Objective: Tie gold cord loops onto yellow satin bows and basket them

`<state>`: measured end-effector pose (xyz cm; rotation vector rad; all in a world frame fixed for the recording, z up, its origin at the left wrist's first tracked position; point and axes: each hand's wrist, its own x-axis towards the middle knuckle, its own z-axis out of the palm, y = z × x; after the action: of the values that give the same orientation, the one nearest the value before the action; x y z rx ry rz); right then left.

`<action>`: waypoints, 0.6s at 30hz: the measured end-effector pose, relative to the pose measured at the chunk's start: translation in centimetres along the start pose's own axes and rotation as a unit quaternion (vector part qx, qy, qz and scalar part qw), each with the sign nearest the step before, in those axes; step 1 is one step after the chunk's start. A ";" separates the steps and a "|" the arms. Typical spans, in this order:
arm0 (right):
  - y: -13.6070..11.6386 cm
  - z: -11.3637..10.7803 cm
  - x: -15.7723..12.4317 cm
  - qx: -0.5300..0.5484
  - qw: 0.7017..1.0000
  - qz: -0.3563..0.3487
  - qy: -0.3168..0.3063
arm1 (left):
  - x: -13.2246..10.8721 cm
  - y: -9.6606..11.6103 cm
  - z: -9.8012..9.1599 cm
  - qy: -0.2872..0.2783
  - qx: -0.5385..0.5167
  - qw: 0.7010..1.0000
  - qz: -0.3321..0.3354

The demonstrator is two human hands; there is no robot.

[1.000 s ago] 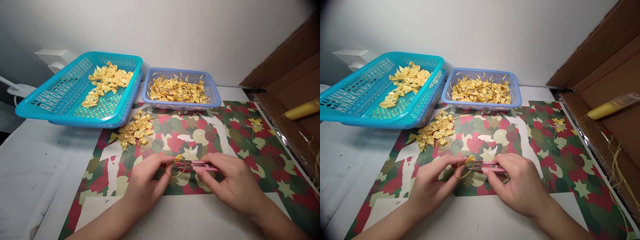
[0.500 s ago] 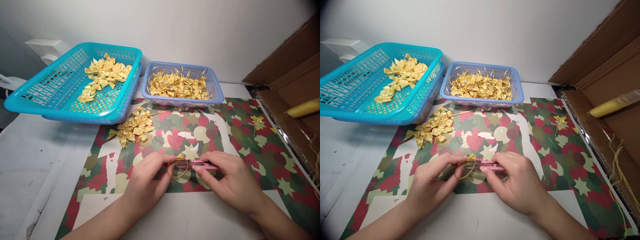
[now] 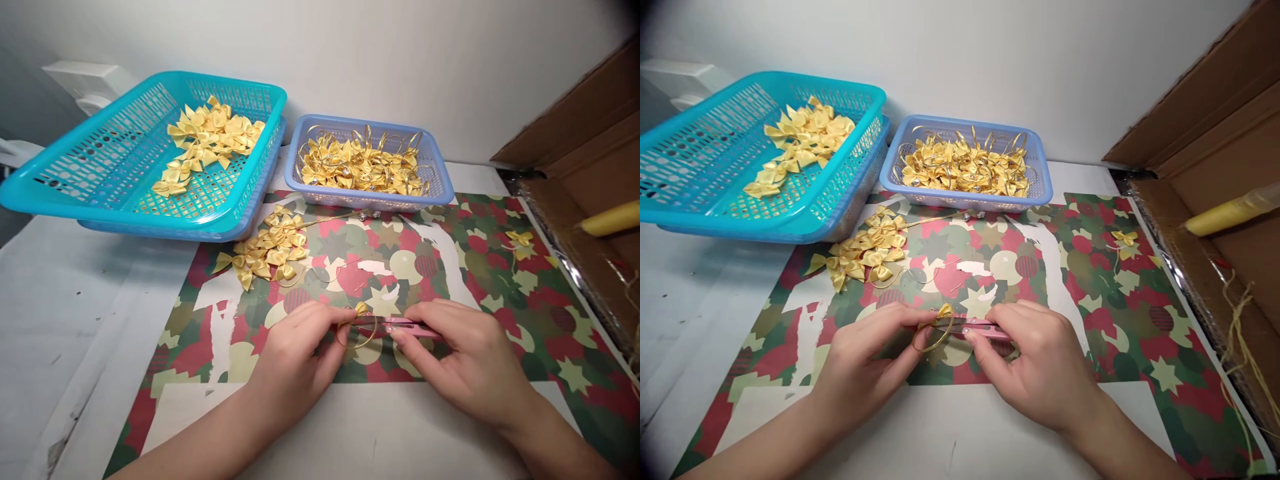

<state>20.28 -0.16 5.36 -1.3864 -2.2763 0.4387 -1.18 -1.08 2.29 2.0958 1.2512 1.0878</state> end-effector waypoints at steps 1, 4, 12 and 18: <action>0.0 0.0 0.0 0.001 1.000 0.001 0.001 | 0.0 0.0 0.0 -0.002 -0.001 1.000 0.000; -0.2 0.0 0.0 0.004 1.000 -0.002 0.009 | -0.1 0.0 0.0 -0.012 0.001 1.000 0.002; -0.3 0.1 0.1 0.001 1.000 -0.014 0.026 | -0.2 0.2 0.1 -0.017 0.007 1.000 0.003; -0.3 0.1 0.1 -0.007 0.999 -0.017 0.026 | -0.2 0.1 0.1 -0.020 0.007 1.000 -0.011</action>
<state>19.96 -0.21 5.41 -1.3470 -2.2622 0.3724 -1.13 -1.32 2.24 2.0989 1.2635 1.0261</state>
